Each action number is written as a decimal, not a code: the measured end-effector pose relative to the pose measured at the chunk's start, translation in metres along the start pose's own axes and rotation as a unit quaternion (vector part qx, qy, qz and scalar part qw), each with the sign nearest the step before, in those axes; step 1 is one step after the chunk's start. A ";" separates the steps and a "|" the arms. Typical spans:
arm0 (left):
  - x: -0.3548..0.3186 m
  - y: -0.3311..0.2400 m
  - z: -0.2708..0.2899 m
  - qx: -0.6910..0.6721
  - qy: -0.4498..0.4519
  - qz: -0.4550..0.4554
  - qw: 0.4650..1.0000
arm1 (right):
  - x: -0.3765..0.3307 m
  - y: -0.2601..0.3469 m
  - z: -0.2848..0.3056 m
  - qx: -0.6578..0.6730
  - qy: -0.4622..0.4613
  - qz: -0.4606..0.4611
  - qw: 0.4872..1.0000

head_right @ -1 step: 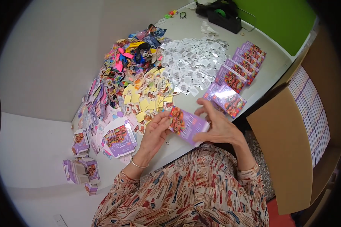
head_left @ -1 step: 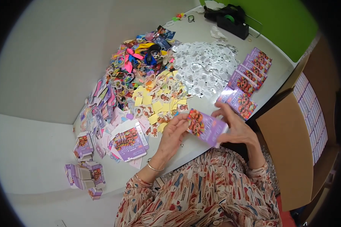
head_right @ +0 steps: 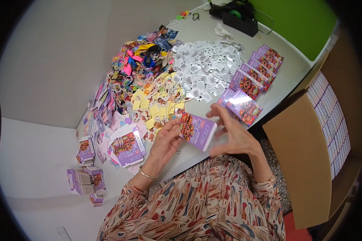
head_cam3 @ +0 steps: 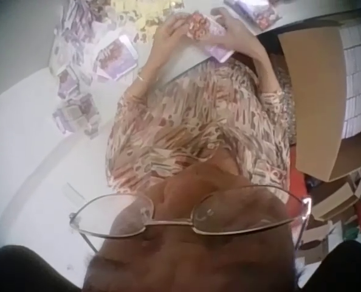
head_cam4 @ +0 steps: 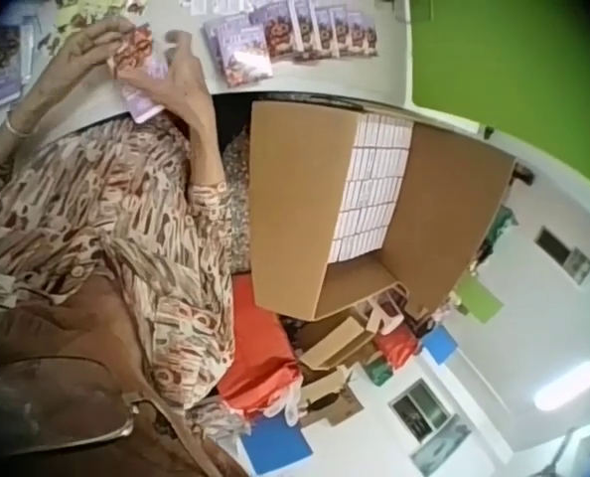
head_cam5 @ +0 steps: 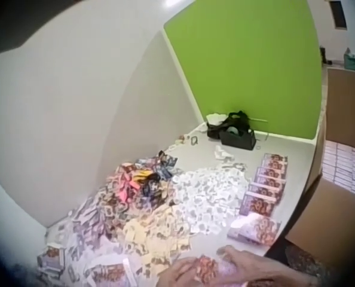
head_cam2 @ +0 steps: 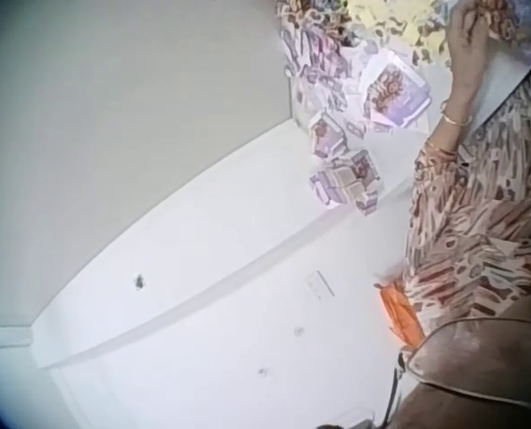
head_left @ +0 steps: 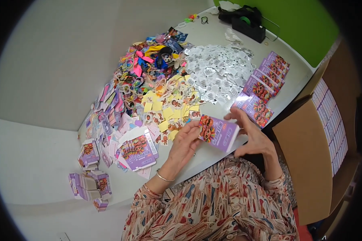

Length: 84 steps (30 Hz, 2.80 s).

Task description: Manually assemble and fill small product boxes with toy items at a workbench.

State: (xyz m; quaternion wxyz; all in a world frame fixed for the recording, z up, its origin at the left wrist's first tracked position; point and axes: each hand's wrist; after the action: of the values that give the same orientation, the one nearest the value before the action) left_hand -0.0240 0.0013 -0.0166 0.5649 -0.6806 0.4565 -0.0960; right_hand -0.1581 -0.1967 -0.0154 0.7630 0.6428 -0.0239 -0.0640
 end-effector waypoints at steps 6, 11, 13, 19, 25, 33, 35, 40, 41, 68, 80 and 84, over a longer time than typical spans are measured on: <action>0.004 0.025 -0.010 -0.168 0.104 0.084 0.977 | -0.001 -0.019 -0.052 0.016 -0.123 0.054 0.991; 0.019 -0.014 0.046 0.538 -0.147 -0.282 0.780 | -0.005 -0.004 -0.035 -0.123 -0.190 0.005 0.974; 0.029 -0.019 0.057 0.630 -0.183 -0.337 0.676 | -0.007 -0.004 -0.033 -0.248 -0.192 0.059 0.948; 0.042 -0.021 0.067 0.692 -0.161 -0.319 0.628 | -0.008 -0.006 -0.035 -0.267 -0.157 0.031 0.950; 0.045 -0.025 0.071 0.681 -0.131 -0.307 0.651 | -0.007 -0.004 -0.036 -0.268 -0.147 0.018 0.952; 0.046 -0.021 0.068 0.724 -0.137 -0.322 0.594 | -0.007 0.001 -0.039 -0.311 -0.137 -0.009 0.940; 0.045 -0.020 0.067 0.700 -0.157 -0.342 0.607 | -0.007 -0.002 -0.040 -0.332 -0.145 -0.003 0.932; 0.044 -0.033 0.082 0.398 -0.184 -0.262 0.860 | -0.008 -0.004 -0.042 -0.375 -0.166 0.026 0.912; 0.044 -0.039 0.088 0.399 -0.183 -0.263 0.859 | -0.007 -0.004 -0.043 -0.384 -0.167 0.027 0.908; 0.038 -0.059 0.024 0.297 -0.051 -0.160 0.940 | 0.002 -0.003 -0.048 -0.420 -0.169 0.052 0.890; 0.033 -0.063 0.018 0.336 0.010 -0.156 0.929 | 0.000 -0.003 -0.046 -0.415 -0.168 0.034 0.893; 0.031 -0.078 0.030 0.270 -0.069 -0.127 0.952 | -0.004 -0.008 -0.036 -0.390 -0.214 0.070 0.893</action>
State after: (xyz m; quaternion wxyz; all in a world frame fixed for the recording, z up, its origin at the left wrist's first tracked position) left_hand 0.0536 -0.0049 0.0281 0.7409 -0.5596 0.2834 -0.2400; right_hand -0.1581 -0.1621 -0.0291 0.9313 0.2611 -0.2048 -0.1501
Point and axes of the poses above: each hand's wrist, its own x-axis towards the middle knuckle, its own z-axis out of the back of the hand, y = z × x, and after that the axes turned 2 degrees about z, right-handed
